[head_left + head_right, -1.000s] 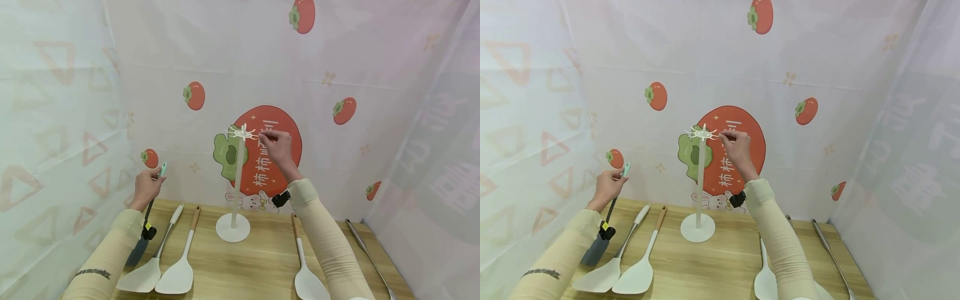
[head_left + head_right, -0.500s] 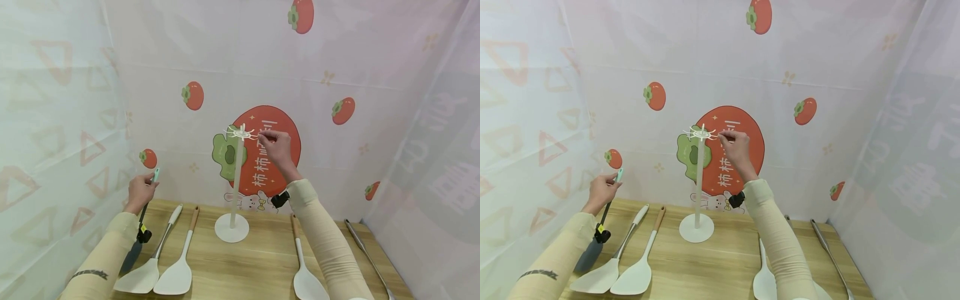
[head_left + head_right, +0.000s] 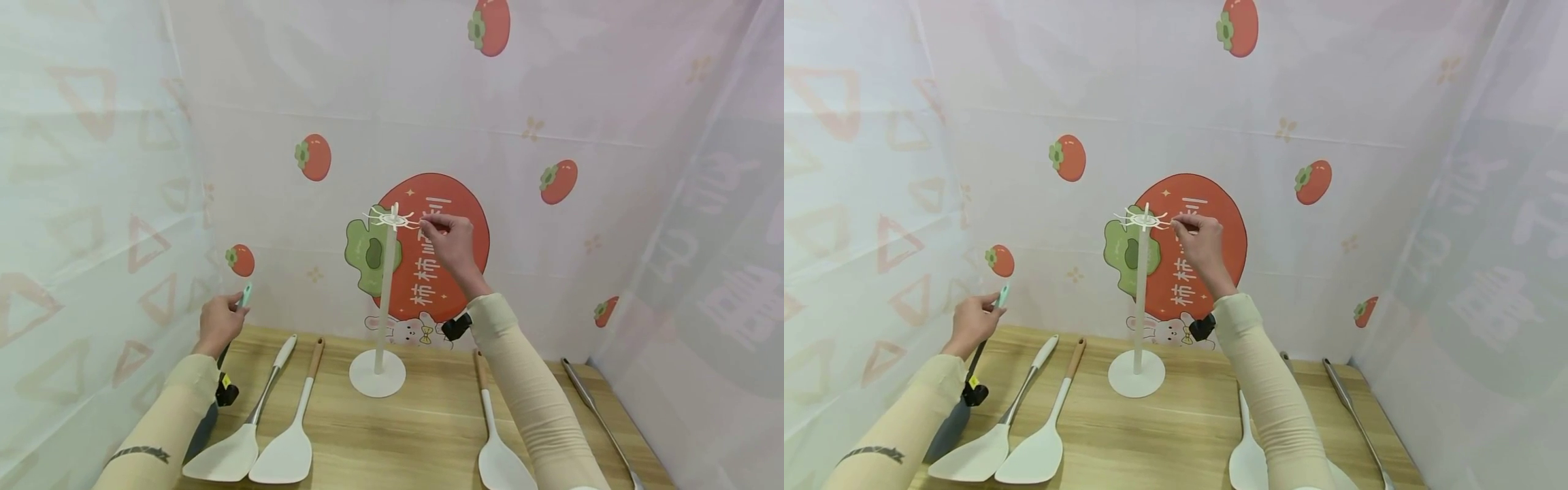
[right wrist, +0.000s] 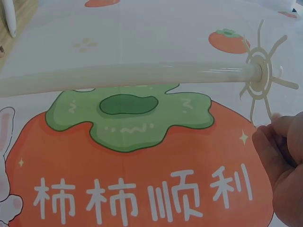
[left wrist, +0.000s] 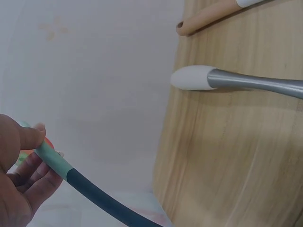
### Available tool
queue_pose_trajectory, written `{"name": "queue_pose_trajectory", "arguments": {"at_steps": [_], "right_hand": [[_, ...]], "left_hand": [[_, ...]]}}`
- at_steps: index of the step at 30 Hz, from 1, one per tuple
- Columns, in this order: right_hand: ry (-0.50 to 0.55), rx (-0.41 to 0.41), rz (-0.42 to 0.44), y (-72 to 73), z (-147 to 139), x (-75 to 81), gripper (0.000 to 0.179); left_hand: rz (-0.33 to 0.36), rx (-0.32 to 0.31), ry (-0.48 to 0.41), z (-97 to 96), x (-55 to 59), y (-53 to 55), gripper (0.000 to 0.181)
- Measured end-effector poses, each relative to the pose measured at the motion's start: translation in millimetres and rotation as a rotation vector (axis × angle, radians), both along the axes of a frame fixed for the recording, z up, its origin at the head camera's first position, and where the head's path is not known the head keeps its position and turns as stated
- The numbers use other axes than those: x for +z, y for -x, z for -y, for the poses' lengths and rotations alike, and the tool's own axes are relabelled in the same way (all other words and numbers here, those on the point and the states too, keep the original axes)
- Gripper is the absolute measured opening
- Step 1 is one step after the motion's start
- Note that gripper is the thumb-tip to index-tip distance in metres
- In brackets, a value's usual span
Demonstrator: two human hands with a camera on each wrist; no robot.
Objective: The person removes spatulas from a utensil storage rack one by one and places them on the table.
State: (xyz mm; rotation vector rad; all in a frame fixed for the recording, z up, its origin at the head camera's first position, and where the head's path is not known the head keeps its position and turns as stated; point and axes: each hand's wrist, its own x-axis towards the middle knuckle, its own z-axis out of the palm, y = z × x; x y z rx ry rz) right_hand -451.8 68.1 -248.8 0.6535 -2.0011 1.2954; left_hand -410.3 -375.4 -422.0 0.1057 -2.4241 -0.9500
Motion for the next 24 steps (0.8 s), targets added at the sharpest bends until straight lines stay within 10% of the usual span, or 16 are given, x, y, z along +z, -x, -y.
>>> {"name": "queue_pose_trajectory", "arguments": {"at_steps": [24], "right_hand": [[-0.009,0.013,-0.034,6.7,-1,-0.3,0.022]], "left_hand": [[0.092,-0.049,0.041,2.2,-27.0,9.5,0.046]]}}
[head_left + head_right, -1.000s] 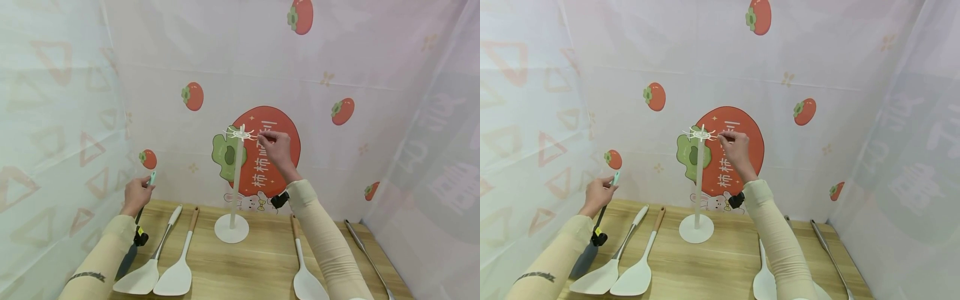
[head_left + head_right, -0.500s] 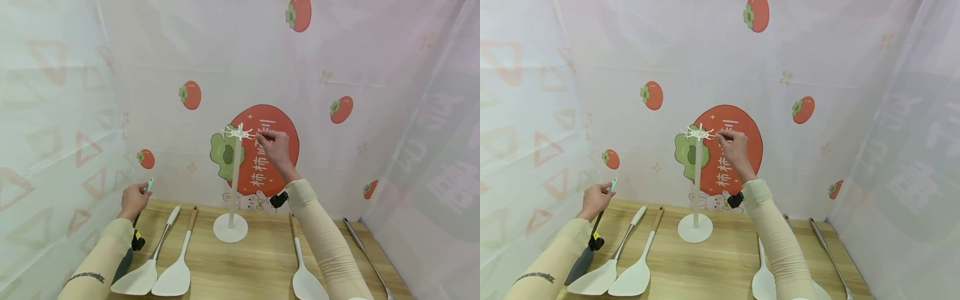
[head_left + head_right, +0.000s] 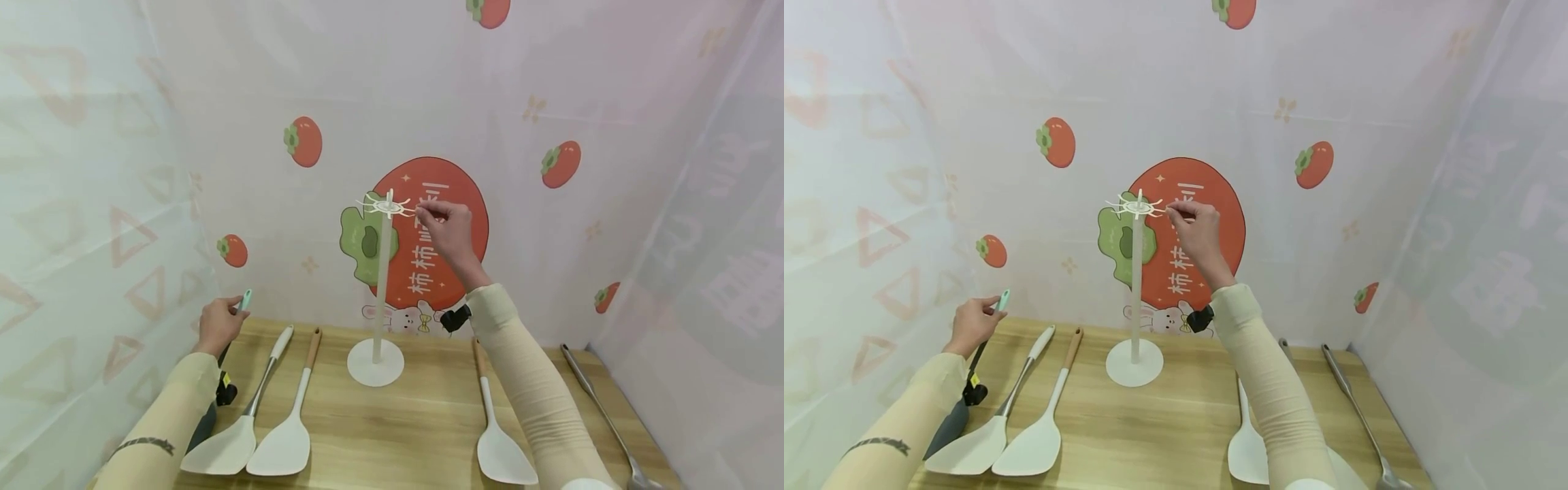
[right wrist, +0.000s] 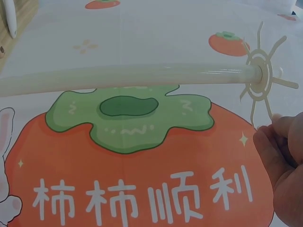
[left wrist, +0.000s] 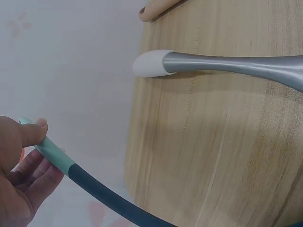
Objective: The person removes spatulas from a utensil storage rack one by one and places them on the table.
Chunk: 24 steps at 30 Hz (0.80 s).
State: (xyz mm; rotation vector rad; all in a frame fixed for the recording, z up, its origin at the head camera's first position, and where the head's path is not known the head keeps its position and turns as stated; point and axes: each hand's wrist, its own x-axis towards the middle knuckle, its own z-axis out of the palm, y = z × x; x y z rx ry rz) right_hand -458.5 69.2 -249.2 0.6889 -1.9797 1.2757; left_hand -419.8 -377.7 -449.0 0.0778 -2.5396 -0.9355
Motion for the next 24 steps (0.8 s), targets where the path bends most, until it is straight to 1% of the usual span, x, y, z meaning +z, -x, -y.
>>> {"name": "queue_pose_trajectory", "arguments": {"at_steps": [7,13,16,20,24], "right_hand": [[0.005,0.013,-0.006,-8.7,2,3.1,0.020],[0.010,0.012,0.009,-13.3,2,0.0,0.021],[0.017,0.019,0.015,-15.3,2,-2.6,0.021],[0.024,0.026,0.015,-16.8,3,-5.3,0.021],[0.020,0.024,0.000,-18.1,3,-4.3,0.021]], "left_hand": [[-0.002,-0.018,0.007,5.7,-6.0,-0.8,0.046],[-0.011,-0.042,0.009,10.1,-15.9,-2.0,0.046],[0.010,-0.037,0.015,12.0,-21.0,-4.0,0.047],[0.066,-0.034,0.016,15.4,-26.4,-6.5,0.053],[0.105,-0.070,-0.003,17.3,-28.5,-7.3,0.057]]}}
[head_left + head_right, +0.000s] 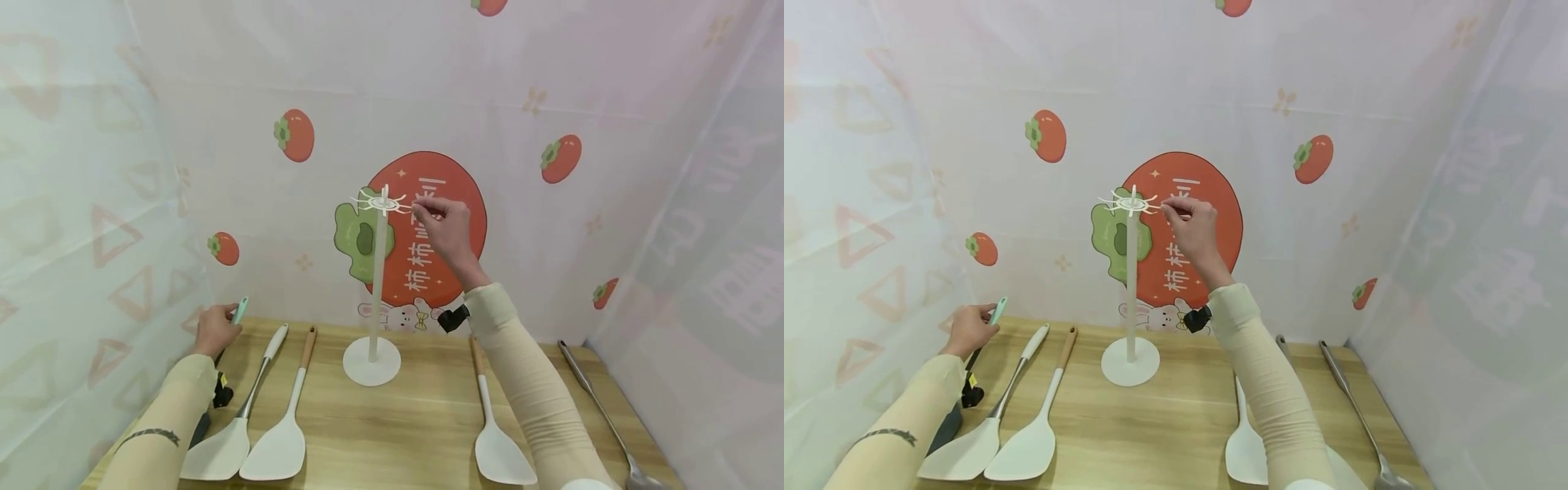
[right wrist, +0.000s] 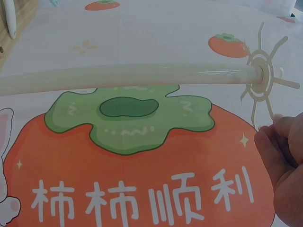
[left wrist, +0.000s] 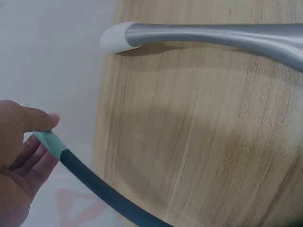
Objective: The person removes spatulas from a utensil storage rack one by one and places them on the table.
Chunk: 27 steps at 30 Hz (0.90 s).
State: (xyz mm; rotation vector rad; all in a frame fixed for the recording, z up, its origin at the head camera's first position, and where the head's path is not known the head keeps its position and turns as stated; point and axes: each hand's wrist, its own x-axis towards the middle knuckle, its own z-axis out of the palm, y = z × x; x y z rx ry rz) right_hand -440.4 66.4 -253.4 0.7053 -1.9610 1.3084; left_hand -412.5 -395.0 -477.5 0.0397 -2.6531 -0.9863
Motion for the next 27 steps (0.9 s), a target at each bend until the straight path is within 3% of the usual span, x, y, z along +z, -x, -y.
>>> {"name": "queue_pose_trajectory", "arguments": {"at_steps": [7,14,17,20,24,27], "right_hand": [[-0.009,-0.009,-0.005,-2.5,0,2.1,0.020],[0.014,0.000,0.009,-6.3,-5,-2.7,0.021],[0.023,0.001,0.007,-6.7,-6,-4.4,0.020],[0.020,0.000,-0.002,-6.7,-6,-4.1,0.020],[0.013,-0.002,-0.013,-7.0,-5,-2.7,0.020],[0.013,0.004,-0.008,-7.4,-3,-2.2,0.019]], "left_hand": [[0.055,-0.063,0.030,1.5,-2.3,0.8,0.049],[0.089,-0.073,0.114,-1.5,-9.4,4.0,0.047],[0.074,-0.081,0.125,-2.4,-13.1,3.7,0.042],[0.039,-0.085,0.150,-1.3,-16.8,4.8,0.011],[0.000,-0.101,0.180,1.4,-21.2,6.4,0.026],[0.018,-0.107,0.186,4.5,-23.8,4.2,0.011]]}}
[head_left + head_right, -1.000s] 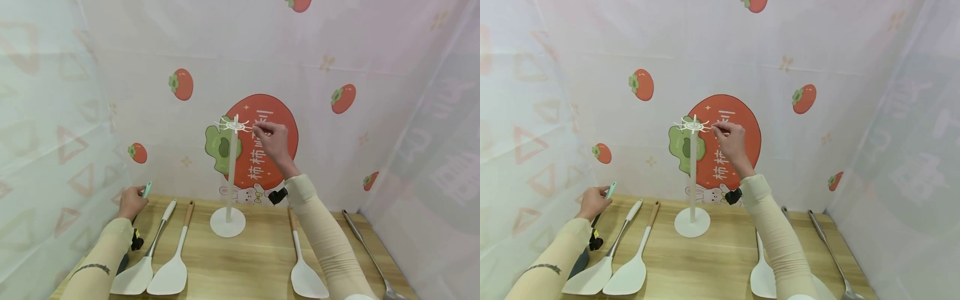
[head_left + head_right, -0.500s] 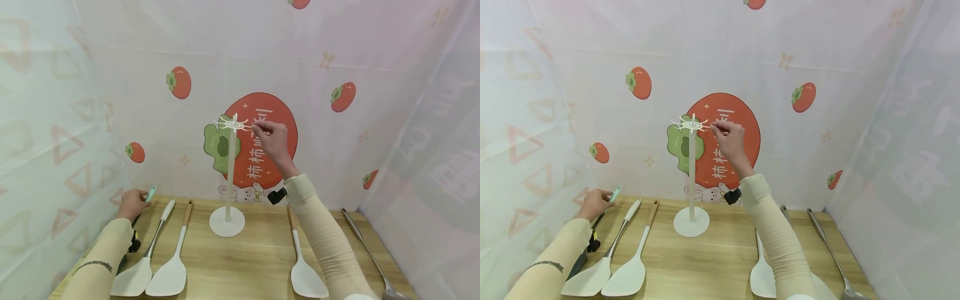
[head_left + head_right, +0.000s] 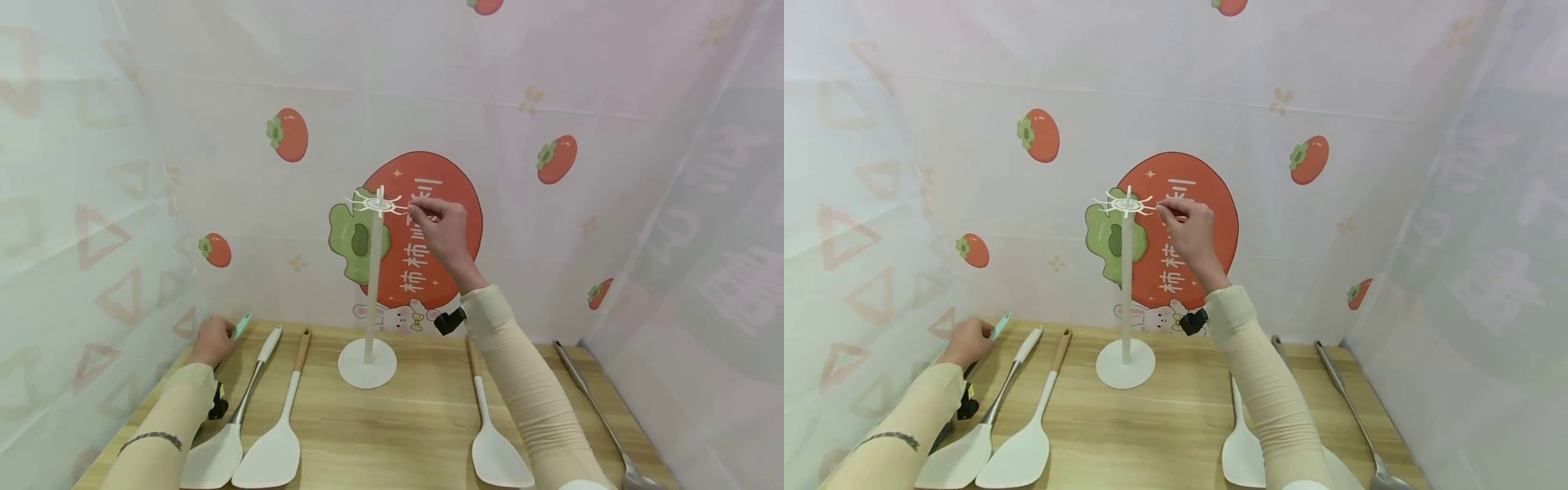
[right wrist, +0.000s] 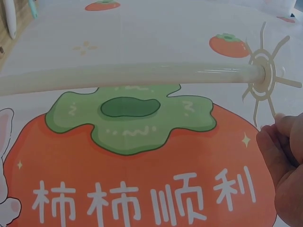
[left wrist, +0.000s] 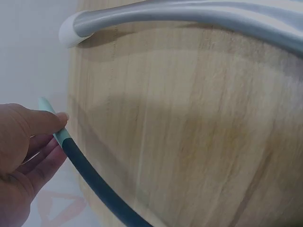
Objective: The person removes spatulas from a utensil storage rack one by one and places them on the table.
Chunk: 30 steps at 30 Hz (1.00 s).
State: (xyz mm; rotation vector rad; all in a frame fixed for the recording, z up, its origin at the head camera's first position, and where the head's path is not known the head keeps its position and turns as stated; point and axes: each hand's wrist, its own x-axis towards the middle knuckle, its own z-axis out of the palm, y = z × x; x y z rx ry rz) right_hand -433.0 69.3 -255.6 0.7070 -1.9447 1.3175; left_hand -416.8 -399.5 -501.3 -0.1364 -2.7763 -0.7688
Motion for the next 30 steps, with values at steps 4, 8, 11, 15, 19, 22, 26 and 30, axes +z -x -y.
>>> {"name": "queue_pose_trajectory", "arguments": {"at_steps": [4,8,11,15,19,22,26,30], "right_hand": [[-0.005,0.006,0.010,0.7,3,-0.9,0.020],[-0.004,0.012,0.006,2.6,3,-2.5,0.020],[0.004,0.020,0.002,3.5,2,-3.1,0.020],[0.009,0.016,-0.003,4.2,2,-3.1,0.020],[0.010,0.020,-0.001,4.2,2,-3.3,0.020],[0.007,0.029,-0.002,4.8,3,-4.1,0.020],[-0.003,0.032,-0.006,4.6,3,-5.1,0.020],[-0.026,0.024,-0.002,4.8,2,-5.2,0.019]], "left_hand": [[0.044,0.013,-0.003,2.8,-3.7,-4.6,0.018],[0.049,0.039,0.015,2.4,-7.7,-8.5,0.021],[0.051,0.063,0.033,1.6,-10.9,-10.0,0.019],[0.062,0.083,0.039,2.4,-16.7,-10.8,0.022],[0.081,0.109,0.028,3.4,-20.7,-13.0,0.026],[0.089,0.124,0.020,4.0,-21.8,-15.2,0.027],[0.089,0.115,0.033,3.9,-22.1,-17.2,0.028],[0.091,0.087,0.068,-1.2,-20.7,-13.4,0.035]]}}
